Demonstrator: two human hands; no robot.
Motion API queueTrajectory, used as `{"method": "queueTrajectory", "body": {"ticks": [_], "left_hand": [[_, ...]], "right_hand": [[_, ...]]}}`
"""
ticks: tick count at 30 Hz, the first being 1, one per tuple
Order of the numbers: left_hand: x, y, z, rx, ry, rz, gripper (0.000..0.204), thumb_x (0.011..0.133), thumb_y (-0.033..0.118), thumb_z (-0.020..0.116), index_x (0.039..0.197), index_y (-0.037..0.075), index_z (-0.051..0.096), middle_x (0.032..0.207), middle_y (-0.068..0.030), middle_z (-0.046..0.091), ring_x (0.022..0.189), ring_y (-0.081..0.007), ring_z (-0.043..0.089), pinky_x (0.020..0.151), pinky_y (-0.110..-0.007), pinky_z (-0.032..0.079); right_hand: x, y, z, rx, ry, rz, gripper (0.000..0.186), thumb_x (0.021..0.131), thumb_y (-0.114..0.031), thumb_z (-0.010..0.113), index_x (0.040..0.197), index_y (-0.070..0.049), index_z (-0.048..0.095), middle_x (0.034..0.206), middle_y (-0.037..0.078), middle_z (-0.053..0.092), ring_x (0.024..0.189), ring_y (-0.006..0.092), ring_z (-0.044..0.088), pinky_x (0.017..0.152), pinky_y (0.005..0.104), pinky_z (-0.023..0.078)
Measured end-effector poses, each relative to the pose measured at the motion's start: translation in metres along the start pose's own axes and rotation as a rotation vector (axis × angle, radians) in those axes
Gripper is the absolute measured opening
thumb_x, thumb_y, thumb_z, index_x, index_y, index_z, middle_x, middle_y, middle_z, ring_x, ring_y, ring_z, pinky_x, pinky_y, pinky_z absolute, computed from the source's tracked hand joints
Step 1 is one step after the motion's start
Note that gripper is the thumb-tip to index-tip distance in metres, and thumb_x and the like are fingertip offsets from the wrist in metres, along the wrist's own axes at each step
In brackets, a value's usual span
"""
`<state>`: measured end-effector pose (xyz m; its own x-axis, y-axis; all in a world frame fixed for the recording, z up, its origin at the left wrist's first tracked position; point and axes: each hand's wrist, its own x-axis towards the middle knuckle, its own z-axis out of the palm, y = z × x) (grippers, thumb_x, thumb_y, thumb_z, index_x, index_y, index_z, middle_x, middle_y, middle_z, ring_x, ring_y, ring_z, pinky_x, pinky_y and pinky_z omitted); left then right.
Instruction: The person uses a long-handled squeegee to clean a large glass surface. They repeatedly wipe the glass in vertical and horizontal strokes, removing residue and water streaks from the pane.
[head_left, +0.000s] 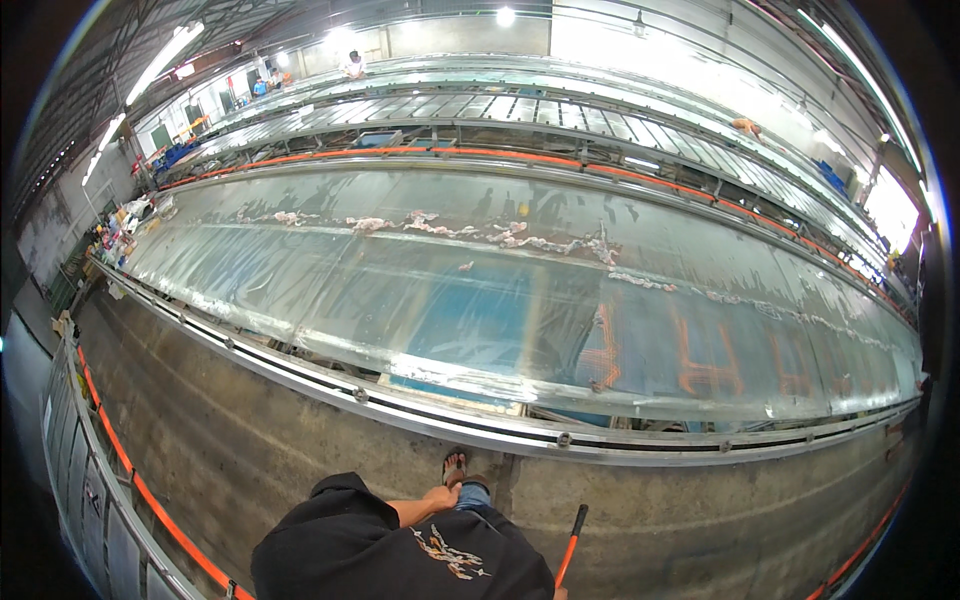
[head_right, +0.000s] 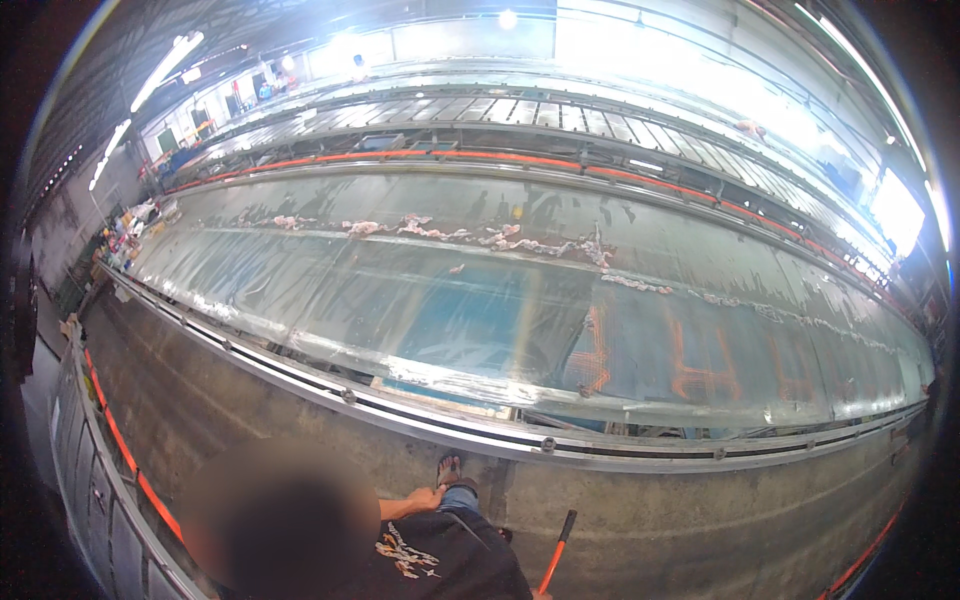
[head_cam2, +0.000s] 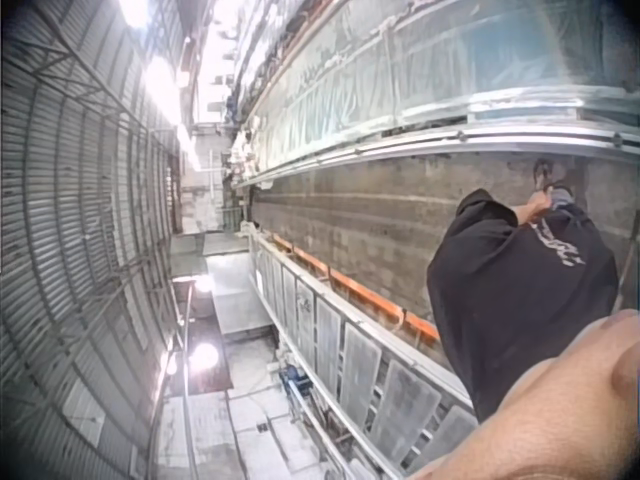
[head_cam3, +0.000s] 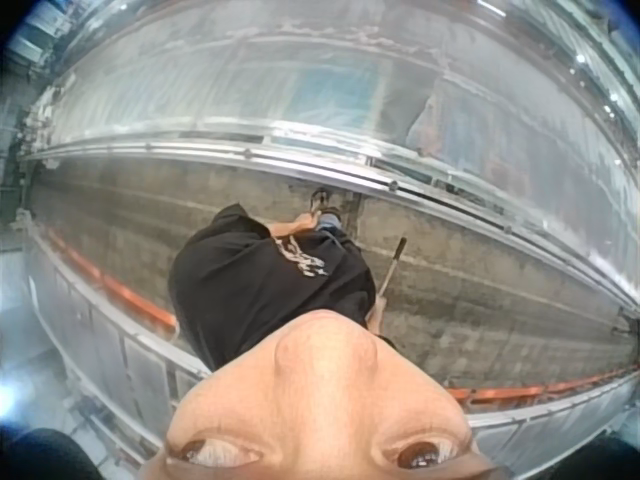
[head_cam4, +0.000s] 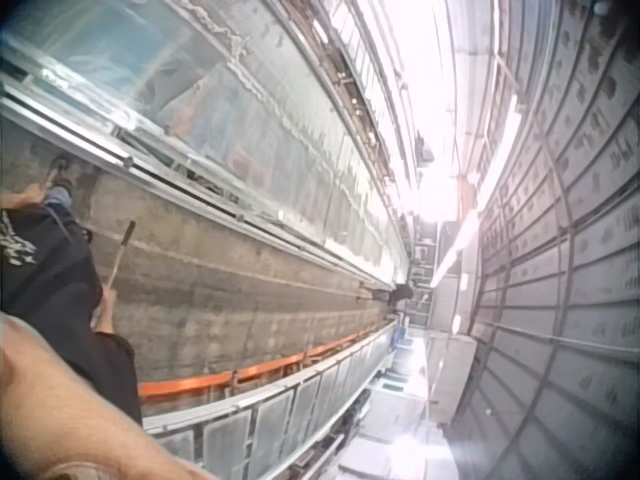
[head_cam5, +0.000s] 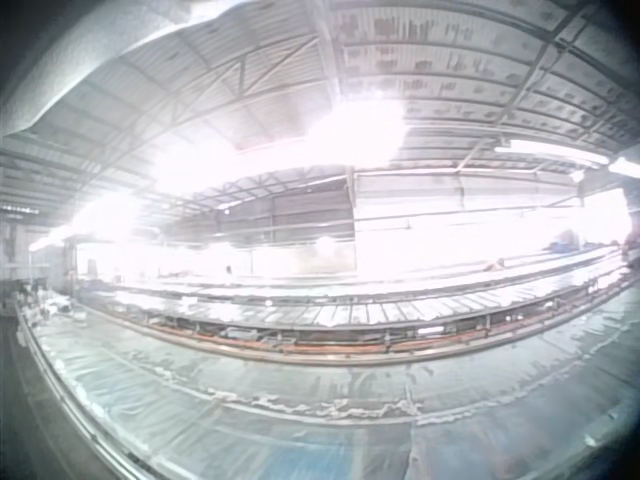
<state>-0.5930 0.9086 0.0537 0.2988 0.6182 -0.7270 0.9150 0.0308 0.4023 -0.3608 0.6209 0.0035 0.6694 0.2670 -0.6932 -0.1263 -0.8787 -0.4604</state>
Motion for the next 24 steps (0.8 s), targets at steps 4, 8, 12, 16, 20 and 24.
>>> {"method": "queueTrajectory", "body": {"ticks": [4, 8, 12, 16, 20, 24], "left_hand": [[-0.005, -0.003, -0.002, 0.010, -0.031, -0.026, 0.092, 0.097, 0.067, 0.021, 0.119, -0.013, 0.062, 0.125, -0.0370, 0.057, 0.124, -0.0493, 0.052, 0.105, -0.050, 0.040], [-0.010, 0.006, -0.003, 0.020, -0.057, -0.030, 0.091, 0.097, 0.067, 0.021, 0.122, -0.012, 0.061, 0.127, -0.0366, 0.056, 0.126, -0.0488, 0.051, 0.105, -0.050, 0.040], [-0.006, 0.001, -0.004, 0.055, -0.088, 0.019, 0.090, 0.097, 0.066, 0.021, 0.121, -0.011, 0.062, 0.126, -0.0359, 0.057, 0.125, -0.0488, 0.051, 0.105, -0.051, 0.040], [0.004, 0.001, 0.000, 0.099, -0.069, 0.052, 0.090, 0.097, 0.067, 0.022, 0.118, -0.010, 0.064, 0.123, -0.0352, 0.059, 0.123, -0.0489, 0.053, 0.105, -0.050, 0.040], [0.008, 0.013, 0.001, 0.128, -0.101, 0.061, 0.090, 0.096, 0.067, 0.023, 0.117, -0.010, 0.064, 0.122, -0.0351, 0.060, 0.121, -0.0486, 0.054, 0.104, -0.050, 0.041], [0.017, 0.003, 0.002, 0.139, -0.088, 0.033, 0.091, 0.096, 0.067, 0.023, 0.116, -0.011, 0.065, 0.122, -0.0362, 0.060, 0.121, -0.0484, 0.055, 0.103, -0.049, 0.041]], "right_hand": [[0.002, -0.001, 0.001, 0.001, -0.007, -0.005, 0.047, 0.075, -0.045, 0.072, 0.094, -0.001, 0.076, 0.087, 0.021, 0.073, 0.090, 0.0333, 0.072, 0.074, 0.0441, 0.054], [0.003, 0.008, -0.001, 0.009, 0.003, 0.004, 0.048, 0.075, -0.045, 0.072, 0.094, -0.001, 0.076, 0.087, 0.021, 0.073, 0.090, 0.0336, 0.072, 0.075, 0.0443, 0.054], [0.000, 0.014, 0.002, 0.021, 0.005, 0.007, 0.049, 0.075, -0.046, 0.072, 0.094, -0.001, 0.075, 0.087, 0.022, 0.073, 0.091, 0.0340, 0.072, 0.075, 0.0445, 0.054], [-0.005, 0.024, 0.005, 0.052, 0.020, 0.014, 0.050, 0.075, -0.046, 0.072, 0.094, 0.000, 0.075, 0.088, 0.022, 0.073, 0.091, 0.0344, 0.072, 0.075, 0.0446, 0.054], [-0.013, 0.039, 0.003, 0.109, 0.066, 0.054, 0.051, 0.075, -0.047, 0.072, 0.094, 0.000, 0.075, 0.088, 0.022, 0.073, 0.092, 0.0347, 0.072, 0.075, 0.0448, 0.054], [-0.021, 0.060, 0.011, 0.165, 0.087, 0.083, 0.051, 0.075, -0.048, 0.072, 0.094, 0.000, 0.075, 0.088, 0.022, 0.073, 0.092, 0.0351, 0.072, 0.075, 0.0450, 0.054]]}}
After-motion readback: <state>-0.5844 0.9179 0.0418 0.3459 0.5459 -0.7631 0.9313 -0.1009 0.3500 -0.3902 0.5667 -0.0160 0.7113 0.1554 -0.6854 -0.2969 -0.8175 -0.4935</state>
